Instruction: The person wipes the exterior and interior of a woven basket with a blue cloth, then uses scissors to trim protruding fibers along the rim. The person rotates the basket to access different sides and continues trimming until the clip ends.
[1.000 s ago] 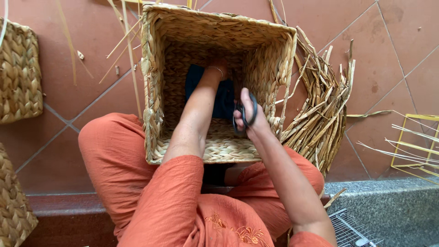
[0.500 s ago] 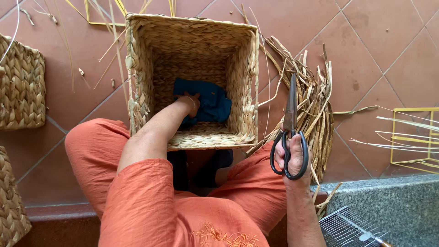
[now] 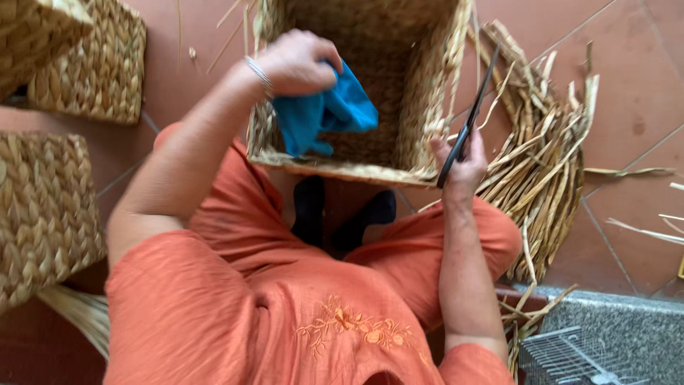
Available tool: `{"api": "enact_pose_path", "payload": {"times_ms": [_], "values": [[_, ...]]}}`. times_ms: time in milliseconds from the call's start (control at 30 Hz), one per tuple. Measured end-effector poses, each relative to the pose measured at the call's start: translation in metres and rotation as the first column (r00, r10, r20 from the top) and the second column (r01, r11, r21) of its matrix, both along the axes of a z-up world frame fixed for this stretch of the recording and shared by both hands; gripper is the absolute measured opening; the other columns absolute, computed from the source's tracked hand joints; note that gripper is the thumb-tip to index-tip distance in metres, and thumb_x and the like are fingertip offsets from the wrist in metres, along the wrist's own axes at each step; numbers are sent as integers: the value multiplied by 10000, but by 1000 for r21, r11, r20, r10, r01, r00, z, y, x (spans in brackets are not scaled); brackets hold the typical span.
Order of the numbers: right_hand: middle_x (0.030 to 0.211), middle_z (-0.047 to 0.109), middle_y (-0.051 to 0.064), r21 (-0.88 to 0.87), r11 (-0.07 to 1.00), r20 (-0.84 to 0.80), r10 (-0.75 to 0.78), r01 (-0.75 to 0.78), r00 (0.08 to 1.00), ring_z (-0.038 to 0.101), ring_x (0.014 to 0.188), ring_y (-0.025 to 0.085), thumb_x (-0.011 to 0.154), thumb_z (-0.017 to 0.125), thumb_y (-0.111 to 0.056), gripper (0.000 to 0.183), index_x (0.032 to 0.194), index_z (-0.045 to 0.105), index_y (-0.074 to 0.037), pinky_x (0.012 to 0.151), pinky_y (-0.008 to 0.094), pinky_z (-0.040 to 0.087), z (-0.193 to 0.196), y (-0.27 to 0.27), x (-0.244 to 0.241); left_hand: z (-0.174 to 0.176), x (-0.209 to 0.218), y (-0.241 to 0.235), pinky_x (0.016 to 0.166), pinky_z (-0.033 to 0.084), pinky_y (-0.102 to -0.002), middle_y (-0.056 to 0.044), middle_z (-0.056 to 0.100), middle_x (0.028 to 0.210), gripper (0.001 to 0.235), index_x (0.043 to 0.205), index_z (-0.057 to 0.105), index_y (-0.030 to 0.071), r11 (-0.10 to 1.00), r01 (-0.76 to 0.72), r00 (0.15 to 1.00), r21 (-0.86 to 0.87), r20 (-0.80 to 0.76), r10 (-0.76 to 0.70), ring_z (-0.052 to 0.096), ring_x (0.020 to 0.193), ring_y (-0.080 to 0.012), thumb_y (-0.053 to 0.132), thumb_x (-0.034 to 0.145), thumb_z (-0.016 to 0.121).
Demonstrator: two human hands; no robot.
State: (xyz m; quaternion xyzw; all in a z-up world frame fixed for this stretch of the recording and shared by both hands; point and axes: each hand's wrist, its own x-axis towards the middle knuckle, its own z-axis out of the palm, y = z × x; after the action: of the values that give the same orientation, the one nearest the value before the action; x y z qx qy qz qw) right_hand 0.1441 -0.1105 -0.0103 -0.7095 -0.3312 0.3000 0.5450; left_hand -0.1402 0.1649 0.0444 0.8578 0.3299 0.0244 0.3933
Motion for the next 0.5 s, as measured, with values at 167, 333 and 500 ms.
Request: {"api": "enact_pose_path", "payload": {"times_ms": [167, 333, 500], "values": [[959, 682, -28, 5, 1000, -95, -14, 15, 995, 639, 801, 28, 864, 919, -233, 771, 1447, 530, 89, 695, 177, 518, 1, 14, -2, 32, -50, -51, 956, 559, -378, -134, 745, 1082, 333, 1123, 792, 154, 978, 52, 984, -202, 175, -16, 702, 1056, -286, 293, 862, 638], [800, 658, -6, -67, 997, 55, -47, 50, 997, 568, 680, 27, 863, 854, -168, 648, 1417, 606, 58, 616, 186, 434, 4, 20, -3, 12, -46, -145, 842, 511, -507, -198, 680, 1205, 419, 1131, 788, 175, 921, 138, 966, 363, 155, -206, 621, 1031, -395, 480, 844, 777], [913, 710, -31, -5, 999, -49, -33, 32, 998, 647, 780, 16, 887, 843, -136, 575, 1381, 624, 61, 699, 175, 531, -4, 22, 2, -3, -3, -167, 775, 528, -466, -97, 636, 934, 271, 882, 682, 131, 904, 175, 969, 390, 93, -227, 646, 909, -326, 389, 937, 746]]}}
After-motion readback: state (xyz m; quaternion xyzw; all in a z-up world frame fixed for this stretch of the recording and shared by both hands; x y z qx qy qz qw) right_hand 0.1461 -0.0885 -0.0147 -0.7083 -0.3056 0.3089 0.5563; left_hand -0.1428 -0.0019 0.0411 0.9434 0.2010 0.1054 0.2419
